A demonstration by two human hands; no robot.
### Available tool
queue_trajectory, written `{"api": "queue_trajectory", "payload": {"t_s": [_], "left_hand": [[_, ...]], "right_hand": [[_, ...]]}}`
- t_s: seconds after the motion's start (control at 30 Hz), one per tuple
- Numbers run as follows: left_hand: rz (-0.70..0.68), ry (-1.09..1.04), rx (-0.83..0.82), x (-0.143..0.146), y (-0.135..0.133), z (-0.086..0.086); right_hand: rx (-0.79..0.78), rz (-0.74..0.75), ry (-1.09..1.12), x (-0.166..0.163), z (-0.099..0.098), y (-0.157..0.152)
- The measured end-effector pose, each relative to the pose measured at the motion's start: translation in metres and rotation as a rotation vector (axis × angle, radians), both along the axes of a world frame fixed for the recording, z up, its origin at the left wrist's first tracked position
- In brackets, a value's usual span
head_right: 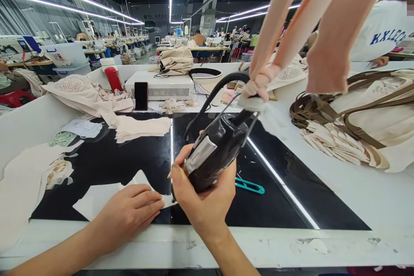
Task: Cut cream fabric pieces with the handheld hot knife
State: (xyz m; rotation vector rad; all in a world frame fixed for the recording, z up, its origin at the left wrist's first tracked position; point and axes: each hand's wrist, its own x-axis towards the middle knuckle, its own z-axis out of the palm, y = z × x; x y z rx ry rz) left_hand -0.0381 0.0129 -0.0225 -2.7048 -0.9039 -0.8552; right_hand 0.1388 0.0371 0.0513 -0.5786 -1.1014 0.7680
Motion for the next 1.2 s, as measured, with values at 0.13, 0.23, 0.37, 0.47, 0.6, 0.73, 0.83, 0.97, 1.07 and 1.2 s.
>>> {"api": "queue_trajectory", "payload": {"t_s": [0.13,0.23,0.37,0.47,0.6,0.73,0.83,0.97,1.07,1.2], "left_hand": [[-0.001,0.001,0.017,0.002,-0.001,0.002],[-0.01,-0.005,0.014,0.003,-0.002,0.004],[-0.014,0.001,0.014,0.004,-0.002,0.005],[-0.023,0.006,0.024,0.004,-0.002,0.006],[-0.031,0.001,-0.01,0.003,-0.002,0.006],[-0.029,0.011,-0.037,0.0,-0.003,0.002],[-0.029,0.023,-0.034,-0.001,-0.002,0.0],[-0.024,0.015,-0.025,0.001,-0.002,0.0],[-0.02,0.009,-0.02,0.003,-0.003,0.001],[-0.014,-0.005,-0.012,0.004,-0.004,0.002]], "right_hand": [[0.004,-0.03,-0.034,0.005,-0.001,0.002],[0.01,-0.054,-0.068,0.009,-0.002,0.002],[0.008,-0.077,-0.086,0.012,-0.003,0.002],[0.02,-0.092,-0.089,0.012,-0.003,0.003],[0.031,-0.089,-0.08,0.012,-0.003,0.004],[0.018,-0.085,-0.061,0.012,-0.002,0.003],[0.013,-0.069,-0.038,0.012,-0.001,0.003],[0.006,-0.05,-0.01,0.012,0.001,0.005],[0.01,-0.055,-0.011,0.011,0.0,0.006],[0.02,-0.073,-0.041,0.013,-0.002,0.008]]}}
